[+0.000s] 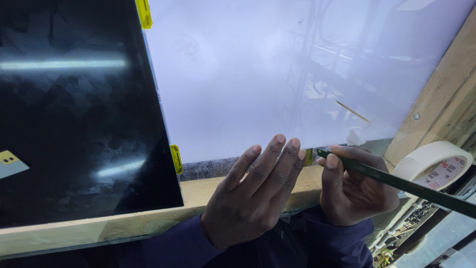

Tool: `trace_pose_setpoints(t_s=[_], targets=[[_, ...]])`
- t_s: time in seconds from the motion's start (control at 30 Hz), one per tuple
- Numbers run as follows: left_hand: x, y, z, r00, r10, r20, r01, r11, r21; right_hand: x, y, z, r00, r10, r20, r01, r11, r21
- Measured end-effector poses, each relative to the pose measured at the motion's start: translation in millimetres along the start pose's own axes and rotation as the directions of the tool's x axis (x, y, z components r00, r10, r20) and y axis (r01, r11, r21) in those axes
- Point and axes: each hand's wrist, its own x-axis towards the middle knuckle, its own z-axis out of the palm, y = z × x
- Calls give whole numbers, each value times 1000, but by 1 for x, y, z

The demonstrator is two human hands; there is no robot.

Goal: Preparing a small electronic component by applying adhesive tape and trimming it with scissors at a repair workbench.

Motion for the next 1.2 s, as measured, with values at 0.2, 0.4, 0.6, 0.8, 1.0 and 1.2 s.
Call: trace_pose_setpoints(t_s=[0.2, 0.4, 0.6, 0.8, 1.0, 1.2], targets=[[1, 0, 0, 1000, -2, -1, 2, 1000, -15, 4, 6, -2, 994, -91, 60, 91, 996, 1], [1, 0, 1, 1000, -2, -13, 2, 1000, -7, -1, 3, -1, 1000, -4, 8, 4, 1000, -19], [0, -1, 0, 1000, -2, -5, 2, 1000, -14, 1, 4, -2, 997, -56, 47, 55, 998, 18], [-1, -1, 1, 1000, -3, -6, 3, 1000, -16, 0, 1, 1, 1000, -10, 6, 10, 1000, -25], [0, 0, 0, 1000, -5, -2, 5, 1000, -30, -3, -1, 0, 998, 49, -35, -50, 998, -36], [0, -1, 1, 1000, -3, -11, 3, 1000, -16, 0, 0, -1, 1000, 12, -13, -13, 998, -60]])
